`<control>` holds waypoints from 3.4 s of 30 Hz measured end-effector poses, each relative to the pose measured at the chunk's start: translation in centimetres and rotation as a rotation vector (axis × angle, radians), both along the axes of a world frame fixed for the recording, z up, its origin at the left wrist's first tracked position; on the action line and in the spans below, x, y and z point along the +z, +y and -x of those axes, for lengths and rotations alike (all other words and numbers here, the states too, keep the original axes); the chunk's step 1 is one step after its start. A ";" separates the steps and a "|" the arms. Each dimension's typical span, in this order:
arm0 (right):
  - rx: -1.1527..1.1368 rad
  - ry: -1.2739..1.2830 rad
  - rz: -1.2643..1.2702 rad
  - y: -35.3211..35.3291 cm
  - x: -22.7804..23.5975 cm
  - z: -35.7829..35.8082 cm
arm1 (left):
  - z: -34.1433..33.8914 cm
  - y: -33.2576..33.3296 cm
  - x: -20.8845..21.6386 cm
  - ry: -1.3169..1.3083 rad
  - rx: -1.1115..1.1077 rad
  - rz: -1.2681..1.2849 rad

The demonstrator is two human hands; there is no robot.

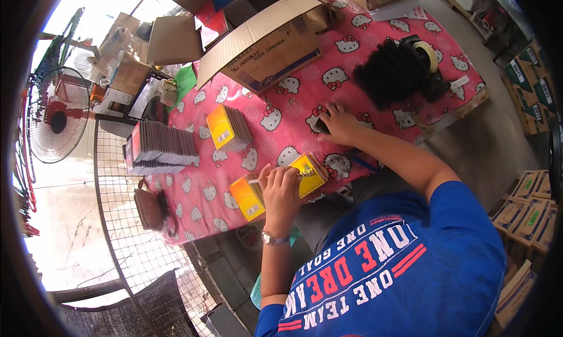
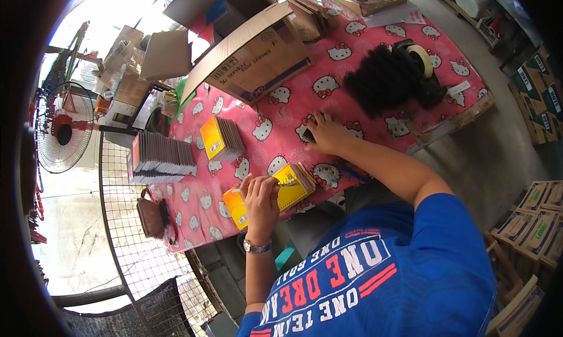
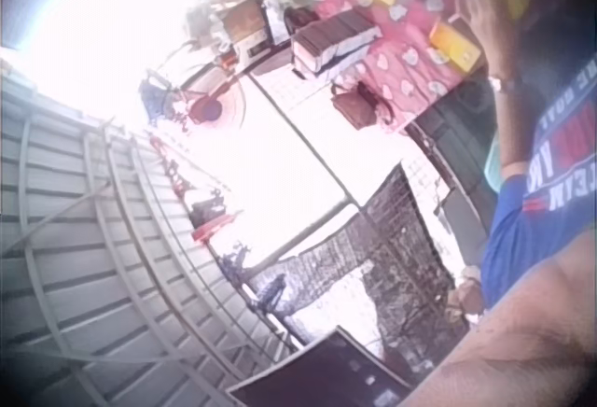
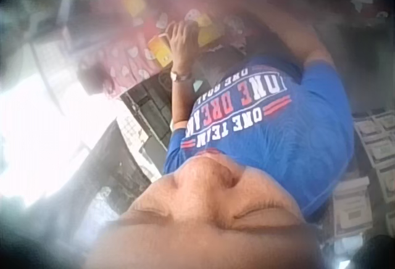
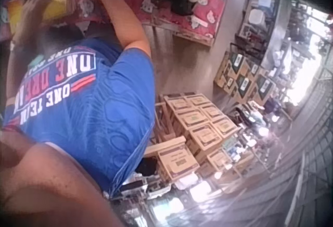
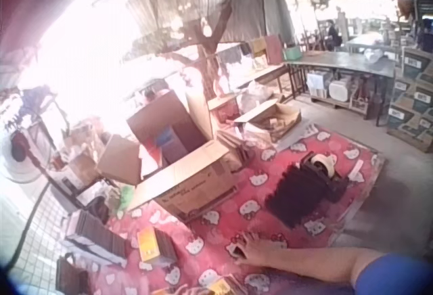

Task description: The person places a plastic coil into the pre-punched holes of yellow notebooks by hand, turning the coil to thread it through the pages.

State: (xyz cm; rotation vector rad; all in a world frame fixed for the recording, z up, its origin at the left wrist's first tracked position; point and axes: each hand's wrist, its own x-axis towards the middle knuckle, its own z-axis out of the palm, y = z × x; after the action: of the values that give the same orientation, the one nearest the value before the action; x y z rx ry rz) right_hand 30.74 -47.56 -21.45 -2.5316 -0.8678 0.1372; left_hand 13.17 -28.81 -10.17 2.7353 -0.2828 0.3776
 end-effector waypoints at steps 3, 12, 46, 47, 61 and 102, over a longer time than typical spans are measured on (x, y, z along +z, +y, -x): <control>0.067 -0.141 0.128 0.2 1.0 -0.5 | 0.6 -0.5 0.3 -0.098 0.109 -0.137; 0.763 1.113 -0.444 -1.1 13.0 0.3 | 0.9 -1.2 -1.6 -0.136 0.201 -0.053; 0.911 1.245 -0.556 4.3 11.8 -0.1 | 1.3 2.4 -1.3 0.040 0.313 0.447; 0.847 1.114 -0.436 4.6 11.3 -0.2 | 1.4 2.7 -1.7 0.068 0.328 0.529; 0.055 -0.396 -0.076 -3.6 -3.0 -0.7 | 2.0 2.3 -4.0 -0.032 0.351 0.856; 0.337 -0.053 -0.615 -0.7 9.5 11.4 | 2.9 1.3 -6.1 -0.236 0.469 0.756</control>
State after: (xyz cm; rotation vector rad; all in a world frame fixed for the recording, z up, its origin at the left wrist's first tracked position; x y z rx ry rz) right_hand 19.33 -48.22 -11.93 -1.8180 -1.1452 -0.0838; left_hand 10.24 -27.46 -16.27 1.9785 0.3858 0.7534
